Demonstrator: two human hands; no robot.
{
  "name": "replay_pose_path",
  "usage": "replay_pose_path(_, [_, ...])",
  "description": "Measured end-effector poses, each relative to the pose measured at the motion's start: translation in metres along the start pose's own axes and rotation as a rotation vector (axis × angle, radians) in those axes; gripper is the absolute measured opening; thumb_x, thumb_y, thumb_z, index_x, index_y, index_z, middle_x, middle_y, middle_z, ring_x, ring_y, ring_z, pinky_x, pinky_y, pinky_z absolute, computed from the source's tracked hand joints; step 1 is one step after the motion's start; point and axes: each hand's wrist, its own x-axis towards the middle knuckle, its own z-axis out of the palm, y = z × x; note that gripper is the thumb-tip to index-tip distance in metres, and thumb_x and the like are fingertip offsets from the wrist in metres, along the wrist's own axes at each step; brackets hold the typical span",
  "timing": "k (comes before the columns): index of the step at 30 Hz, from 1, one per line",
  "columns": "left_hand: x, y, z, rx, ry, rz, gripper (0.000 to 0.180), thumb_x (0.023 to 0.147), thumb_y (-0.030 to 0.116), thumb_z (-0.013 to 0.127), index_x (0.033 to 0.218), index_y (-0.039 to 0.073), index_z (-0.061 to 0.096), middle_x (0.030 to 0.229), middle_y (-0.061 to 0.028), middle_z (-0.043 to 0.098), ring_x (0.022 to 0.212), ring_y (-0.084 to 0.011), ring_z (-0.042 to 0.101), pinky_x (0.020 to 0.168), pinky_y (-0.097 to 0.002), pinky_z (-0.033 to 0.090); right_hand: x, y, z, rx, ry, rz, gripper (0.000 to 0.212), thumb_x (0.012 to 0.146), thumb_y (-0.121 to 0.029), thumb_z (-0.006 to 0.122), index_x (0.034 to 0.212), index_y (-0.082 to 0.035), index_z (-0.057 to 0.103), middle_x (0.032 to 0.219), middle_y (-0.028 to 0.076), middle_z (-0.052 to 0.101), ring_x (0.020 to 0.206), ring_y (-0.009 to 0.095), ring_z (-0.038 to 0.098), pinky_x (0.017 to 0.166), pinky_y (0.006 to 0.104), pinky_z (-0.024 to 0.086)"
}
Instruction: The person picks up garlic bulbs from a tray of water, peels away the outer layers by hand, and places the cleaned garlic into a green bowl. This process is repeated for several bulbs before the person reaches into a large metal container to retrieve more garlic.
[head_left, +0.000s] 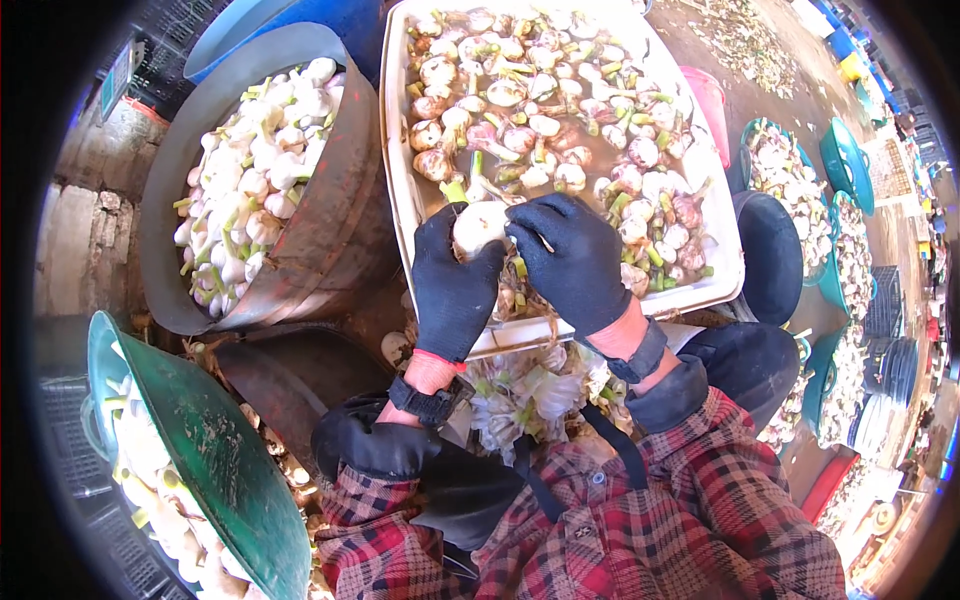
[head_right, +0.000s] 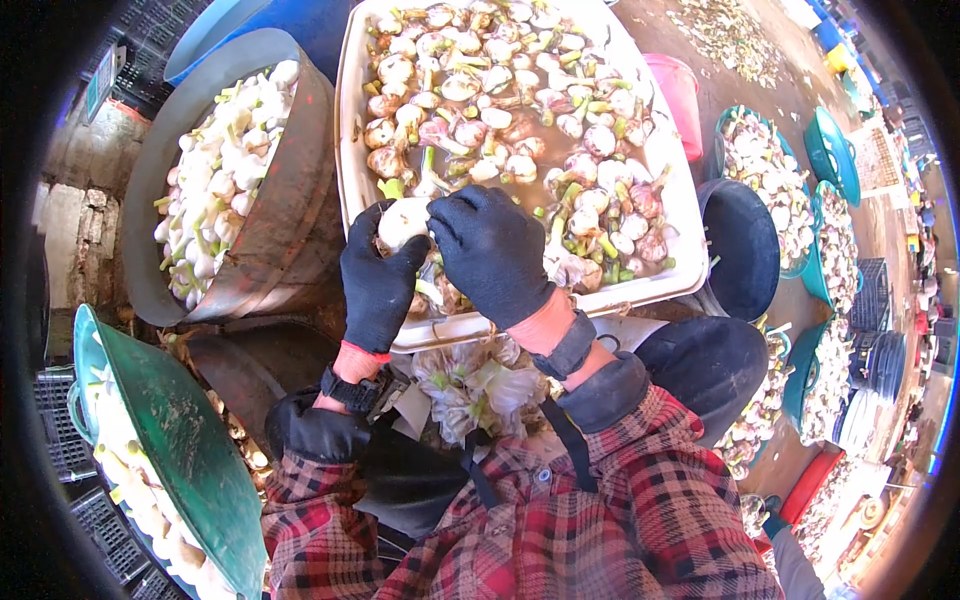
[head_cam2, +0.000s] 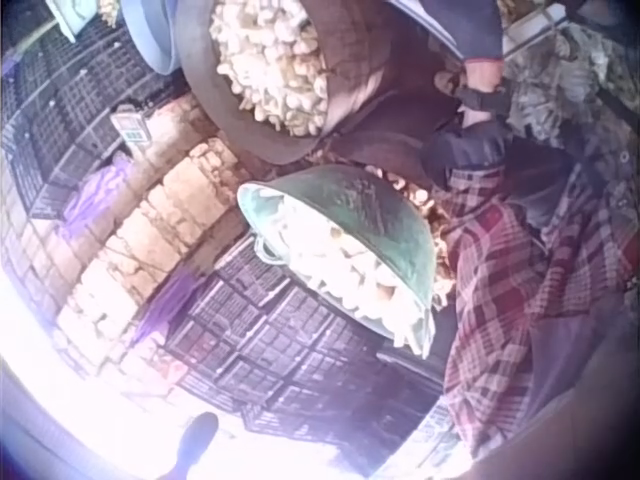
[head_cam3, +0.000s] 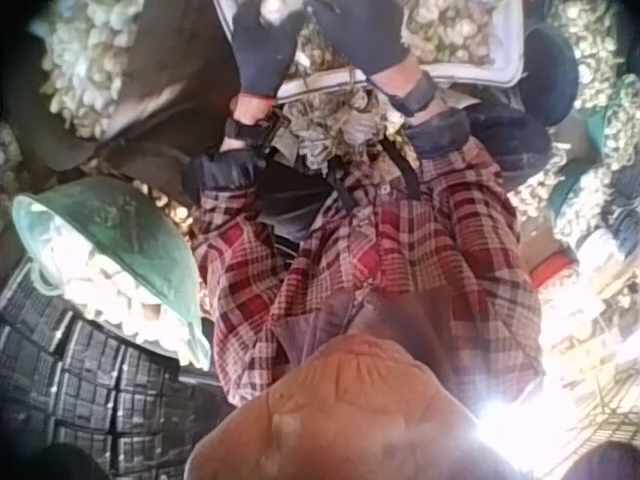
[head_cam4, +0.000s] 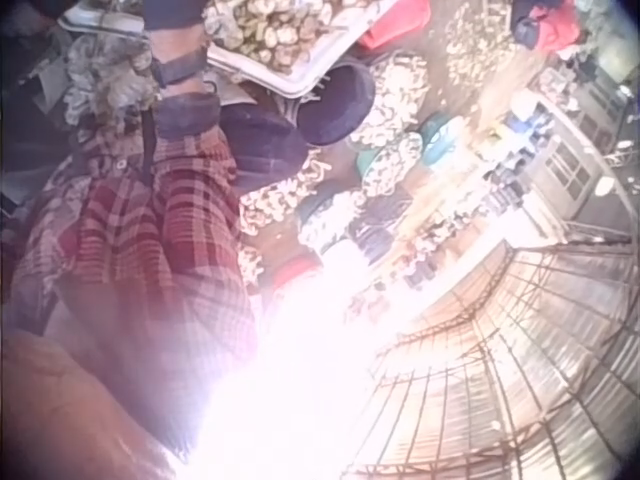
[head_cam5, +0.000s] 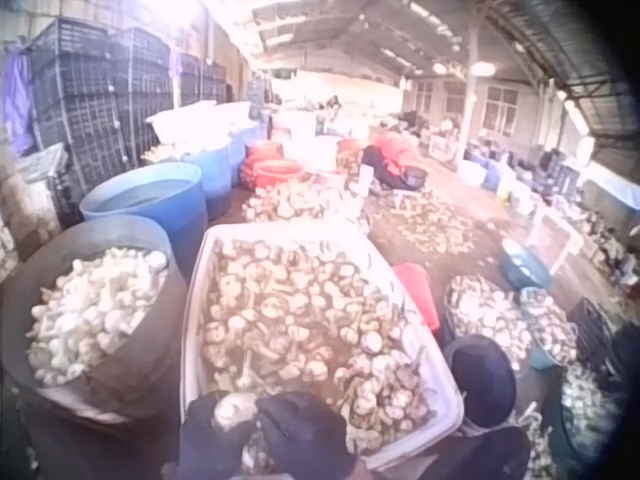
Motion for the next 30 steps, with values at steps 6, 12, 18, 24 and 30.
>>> replay_pose_path(6, [-0.004,0.001,0.0,0.163,0.014,0.145,0.049,0.07,0.0,0.071,0.116,0.0,0.054,0.108,-0.0135,0.056,0.101,-0.0222,0.057,0.089,-0.0324,0.045,-0.005,0.006,0.003,-0.079,0.025,-0.075,0.006,0.073,-0.012,0.066,0.077,-0.009,0.062,0.075,0.006,0.06,0.07,0.027,0.059,0.059,0.0386,0.048])
replay_pose_path(12, [-0.003,0.001,-0.002,0.131,-0.075,0.159,0.051,0.068,-0.004,0.07,0.116,0.0,0.055,0.106,-0.0129,0.054,0.1,-0.0249,0.056,0.089,-0.0339,0.045,-0.005,0.011,0.003,-0.006,0.028,-0.052,0.005,0.068,-0.01,0.066,0.069,-0.009,0.061,0.068,0.009,0.058,0.065,0.028,0.059,0.056,0.0393,0.047])
replay_pose_path(18, [-0.001,0.008,-0.005,0.097,-0.187,0.154,0.052,0.068,-0.006,0.07,0.117,0.001,0.056,0.105,-0.0116,0.054,0.1,-0.024,0.056,0.088,-0.0336,0.045,-0.009,0.015,-0.004,0.201,0.002,0.111,0.006,0.067,-0.007,0.064,0.064,-0.004,0.059,0.063,0.011,0.059,0.057,0.028,0.06,0.052,0.0339,0.046])
replay_pose_path(24, [0.002,-0.001,-0.011,-0.183,-0.39,0.04,0.049,0.069,-0.004,0.072,0.116,0.001,0.057,0.107,-0.0109,0.054,0.1,-0.0229,0.056,0.088,-0.0319,0.046,-0.018,0.025,-0.019,0.521,-0.212,0.459,0.009,0.071,-0.007,0.064,0.069,0.001,0.063,0.059,0.008,0.061,0.053,0.011,0.056,0.052,0.0268,0.045])
replay_pose_path(30, [0.004,0.009,-0.026,-0.412,-0.528,-0.08,0.051,0.072,-0.002,0.072,0.121,0.002,0.055,0.111,-0.0069,0.058,0.103,-0.0169,0.057,0.09,-0.0293,0.045,-0.041,0.055,-0.016,0.709,-0.111,0.698,0.014,0.076,-0.009,0.063,0.075,0.004,0.064,0.063,0.007,0.064,0.056,0.008,0.056,0.054,0.0263,0.046])
